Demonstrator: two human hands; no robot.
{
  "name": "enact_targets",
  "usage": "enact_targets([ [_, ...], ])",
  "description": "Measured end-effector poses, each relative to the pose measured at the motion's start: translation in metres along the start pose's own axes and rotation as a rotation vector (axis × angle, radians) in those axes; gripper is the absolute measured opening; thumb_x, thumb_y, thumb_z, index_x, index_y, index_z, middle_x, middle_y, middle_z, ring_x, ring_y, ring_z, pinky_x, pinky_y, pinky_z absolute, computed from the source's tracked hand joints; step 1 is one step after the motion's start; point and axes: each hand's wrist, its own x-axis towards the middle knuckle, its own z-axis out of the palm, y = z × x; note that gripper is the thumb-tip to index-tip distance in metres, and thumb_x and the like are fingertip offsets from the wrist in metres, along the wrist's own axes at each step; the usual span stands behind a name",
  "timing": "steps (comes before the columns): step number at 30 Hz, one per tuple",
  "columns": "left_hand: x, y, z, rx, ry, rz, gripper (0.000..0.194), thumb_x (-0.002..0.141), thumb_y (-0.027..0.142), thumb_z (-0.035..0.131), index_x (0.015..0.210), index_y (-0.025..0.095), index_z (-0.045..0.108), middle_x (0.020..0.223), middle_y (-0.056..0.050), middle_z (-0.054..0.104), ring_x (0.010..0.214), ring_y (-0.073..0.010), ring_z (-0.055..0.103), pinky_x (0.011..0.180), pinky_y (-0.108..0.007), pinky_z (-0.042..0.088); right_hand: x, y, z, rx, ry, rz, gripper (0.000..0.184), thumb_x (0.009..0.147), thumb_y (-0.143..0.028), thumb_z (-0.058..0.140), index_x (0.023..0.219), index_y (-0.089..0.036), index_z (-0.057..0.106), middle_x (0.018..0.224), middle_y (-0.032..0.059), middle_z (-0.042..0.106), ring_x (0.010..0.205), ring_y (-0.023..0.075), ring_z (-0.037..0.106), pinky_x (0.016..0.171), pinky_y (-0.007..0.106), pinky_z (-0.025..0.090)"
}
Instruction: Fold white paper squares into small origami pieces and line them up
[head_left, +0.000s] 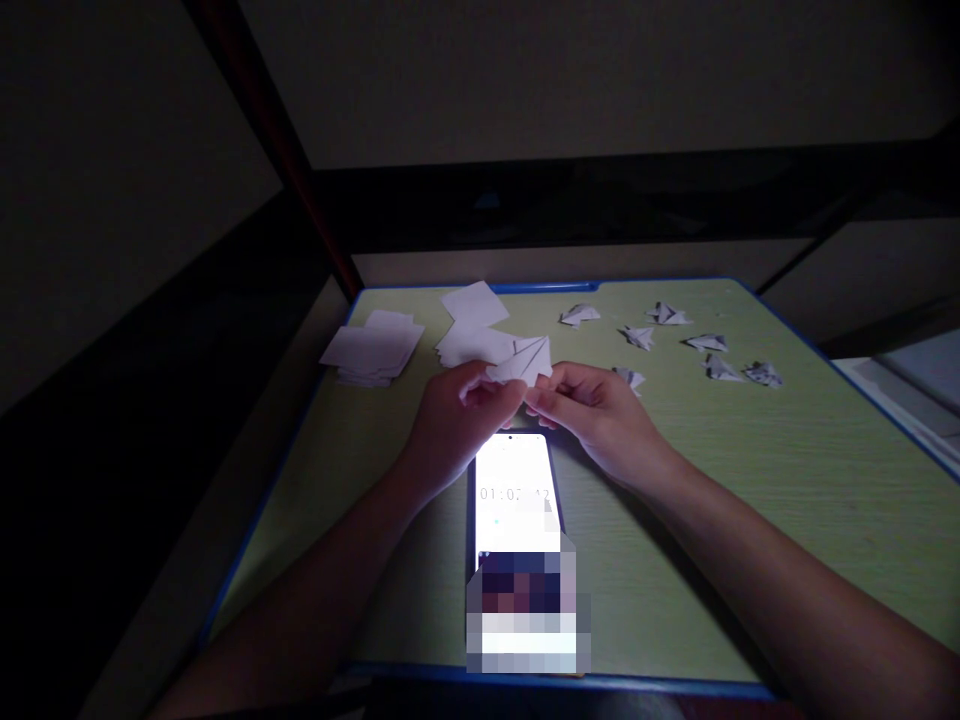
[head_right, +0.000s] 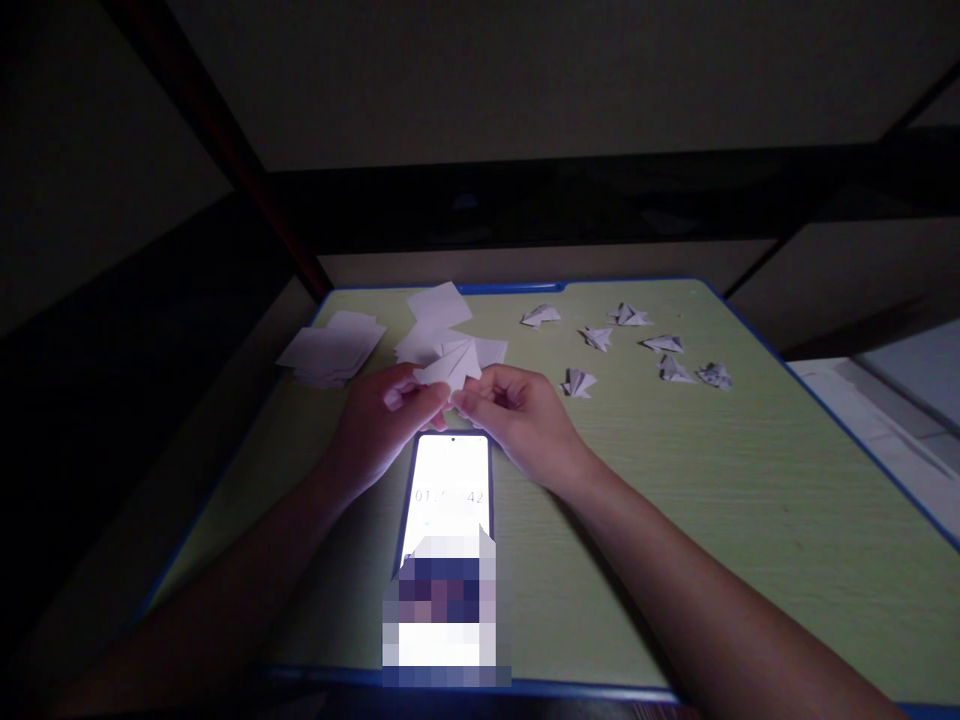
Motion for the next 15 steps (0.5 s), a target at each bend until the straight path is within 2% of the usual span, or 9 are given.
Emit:
enact_targets([
  [6, -0.0001, 0.0001, 0.0003, -0.016, 0.003, -0.024, 0.013, 0.073, 0.026, 0.058, 0.068, 0.014, 0.059, 0.06, 0.0, 0.062, 0.052, -0.0092, 0.058, 0.049, -0.02, 0.05, -0.0003, 0.0001, 0.0005, 0.015, -0.003, -0.017, 0.028, 0.066, -0.033, 0.078, 0.06, -0.017, 0.057, 0.058, -0.0031, 0.055, 0.055, 0.0091, 0.045, 0.053, 0.025, 0.032],
  [15, -0.0011, -0.0009, 0.0008, -0.012, -0.011, -0.021, 0.012, 0.072, 0.025, 0.058, 0.069, 0.014, 0.06, 0.06, -0.001, 0.063, 0.053, -0.0103, 0.059, 0.049, -0.021, 0.05, 0.0008, 0.0051, -0.0034, 0.052, -0.084, -0.006, 0.027, 0.071, -0.036, 0.075, 0.066, -0.016, 0.058, 0.061, -0.0024, 0.054, 0.056, 0.009, 0.044, 0.054, 0.025, 0.032],
])
